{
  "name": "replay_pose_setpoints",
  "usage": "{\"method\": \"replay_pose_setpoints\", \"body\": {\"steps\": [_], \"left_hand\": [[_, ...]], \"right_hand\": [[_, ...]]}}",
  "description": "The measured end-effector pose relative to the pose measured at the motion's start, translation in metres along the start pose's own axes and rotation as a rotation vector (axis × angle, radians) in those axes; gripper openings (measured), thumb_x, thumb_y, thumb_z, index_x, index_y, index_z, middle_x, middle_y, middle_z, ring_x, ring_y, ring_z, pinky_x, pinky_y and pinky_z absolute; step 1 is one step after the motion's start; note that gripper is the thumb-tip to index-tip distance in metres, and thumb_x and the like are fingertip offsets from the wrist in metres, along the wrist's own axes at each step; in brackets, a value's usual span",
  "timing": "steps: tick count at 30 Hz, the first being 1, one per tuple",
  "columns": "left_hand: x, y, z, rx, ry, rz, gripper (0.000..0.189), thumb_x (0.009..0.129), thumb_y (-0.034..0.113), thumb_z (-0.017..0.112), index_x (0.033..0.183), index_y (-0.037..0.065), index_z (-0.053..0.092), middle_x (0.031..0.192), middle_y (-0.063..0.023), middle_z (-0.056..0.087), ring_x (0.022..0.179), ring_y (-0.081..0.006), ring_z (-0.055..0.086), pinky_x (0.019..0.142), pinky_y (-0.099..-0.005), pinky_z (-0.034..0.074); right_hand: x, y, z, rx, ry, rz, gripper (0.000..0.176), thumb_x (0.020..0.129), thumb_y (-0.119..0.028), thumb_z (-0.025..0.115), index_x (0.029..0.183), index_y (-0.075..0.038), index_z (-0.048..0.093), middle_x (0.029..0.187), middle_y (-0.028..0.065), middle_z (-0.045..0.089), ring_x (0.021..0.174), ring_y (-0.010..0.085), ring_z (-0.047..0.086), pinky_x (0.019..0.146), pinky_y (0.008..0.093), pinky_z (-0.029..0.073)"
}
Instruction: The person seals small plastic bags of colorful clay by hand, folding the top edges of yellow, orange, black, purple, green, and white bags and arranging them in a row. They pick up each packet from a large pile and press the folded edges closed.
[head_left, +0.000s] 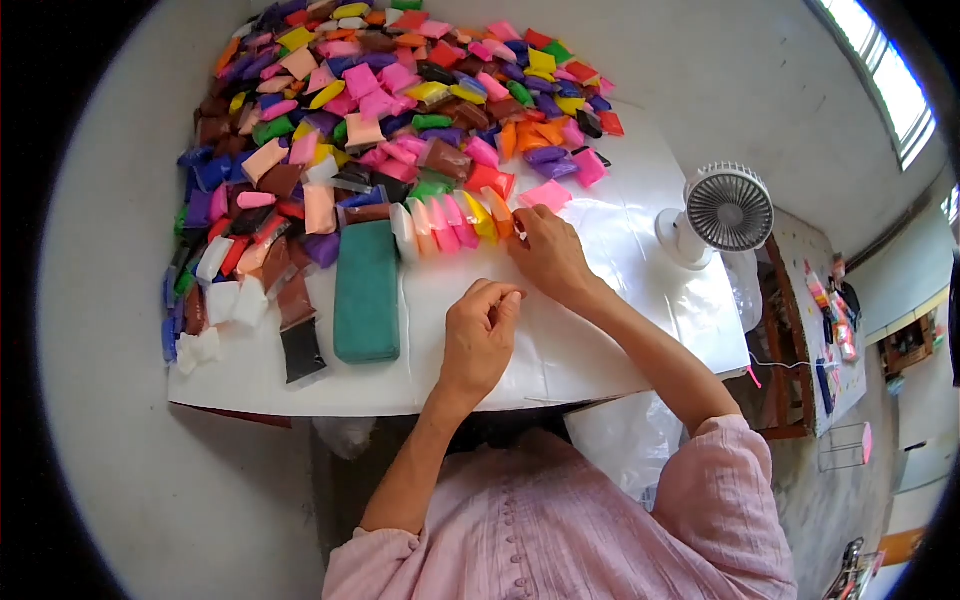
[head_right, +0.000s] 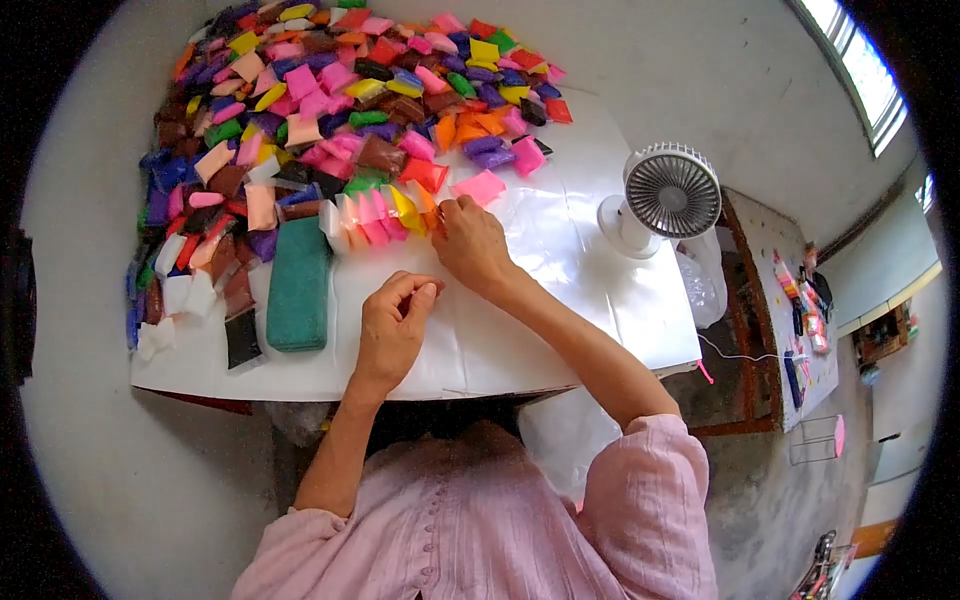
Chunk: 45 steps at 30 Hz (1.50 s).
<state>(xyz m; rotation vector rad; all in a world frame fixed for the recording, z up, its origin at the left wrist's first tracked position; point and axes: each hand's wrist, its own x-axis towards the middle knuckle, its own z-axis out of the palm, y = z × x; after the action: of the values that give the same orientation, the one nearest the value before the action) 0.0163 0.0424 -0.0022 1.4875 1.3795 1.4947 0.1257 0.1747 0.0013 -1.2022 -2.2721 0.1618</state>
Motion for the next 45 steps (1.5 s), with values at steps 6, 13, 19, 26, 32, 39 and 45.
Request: {"method": "replay_pose_setpoints", "body": {"steps": [6,13,19,26,32,39,45], "left_hand": [[0.0,-0.001,0.0,0.059,-0.009,0.045,0.016,0.093,0.008,0.056,0.093,-0.005,0.065,0.08,-0.0062,0.059,0.068,-0.012,0.052,0.064,-0.0256,0.044],[0.0,-0.003,0.001,0.087,-0.01,0.069,0.016,0.093,0.008,0.056,0.094,-0.005,0.066,0.079,-0.0067,0.059,0.067,-0.0127,0.053,0.064,-0.026,0.044],[0.0,-0.005,0.002,0.08,-0.006,0.084,0.016,0.093,0.008,0.056,0.093,-0.004,0.066,0.08,-0.0075,0.06,0.067,-0.013,0.053,0.063,-0.0262,0.044],[0.0,-0.003,0.003,0.106,-0.018,0.079,0.015,0.093,0.008,0.056,0.092,-0.004,0.066,0.082,-0.0073,0.061,0.067,-0.0126,0.053,0.063,-0.0259,0.044],[-0.001,-0.003,0.002,0.111,-0.026,0.07,0.015,0.092,0.007,0.056,0.092,-0.004,0.066,0.082,-0.0071,0.06,0.067,-0.012,0.052,0.063,-0.0257,0.044],[0.0,-0.005,0.003,0.118,-0.028,0.079,0.014,0.092,0.007,0.056,0.092,-0.004,0.065,0.081,-0.007,0.06,0.067,-0.0121,0.052,0.063,-0.0252,0.043],[0.0,-0.003,0.003,0.098,-0.017,0.091,0.012,0.089,0.006,0.058,0.09,-0.005,0.064,0.082,-0.0143,0.06,0.065,-0.0236,0.056,0.063,-0.0319,0.047]], "right_hand": [[-0.001,0.003,0.008,-0.09,0.065,-0.088,0.022,0.083,-0.017,0.059,0.099,-0.001,0.06,0.097,0.0181,0.061,0.086,0.0349,0.062,0.075,0.0442,0.049],[0.001,0.003,0.001,-0.1,-0.027,-0.055,0.022,0.085,-0.018,0.058,0.099,-0.001,0.061,0.099,0.018,0.06,0.089,0.0337,0.061,0.077,0.043,0.049],[-0.008,0.002,-0.009,-0.09,0.05,-0.012,0.025,0.084,-0.018,0.06,0.102,-0.002,0.063,0.1,0.0158,0.062,0.089,0.032,0.063,0.076,0.0413,0.049],[0.0,0.031,-0.022,-0.11,0.006,-0.042,0.022,0.079,-0.014,0.062,0.098,-0.002,0.065,0.096,0.0168,0.064,0.089,0.033,0.064,0.076,0.0437,0.05],[0.015,0.049,-0.017,-0.153,0.041,0.049,0.019,0.082,-0.015,0.063,0.099,-0.006,0.066,0.099,0.0126,0.064,0.087,0.03,0.064,0.076,0.0403,0.05],[0.047,0.031,-0.022,-0.108,0.072,-0.084,0.018,0.081,-0.015,0.064,0.095,-0.004,0.068,0.094,0.015,0.065,0.089,0.0325,0.063,0.077,0.0422,0.049],[0.087,0.037,0.002,0.008,0.004,-0.111,0.028,0.076,-0.025,0.069,0.091,-0.002,0.068,0.092,0.0184,0.067,0.089,0.0353,0.064,0.075,0.0453,0.05]]}}
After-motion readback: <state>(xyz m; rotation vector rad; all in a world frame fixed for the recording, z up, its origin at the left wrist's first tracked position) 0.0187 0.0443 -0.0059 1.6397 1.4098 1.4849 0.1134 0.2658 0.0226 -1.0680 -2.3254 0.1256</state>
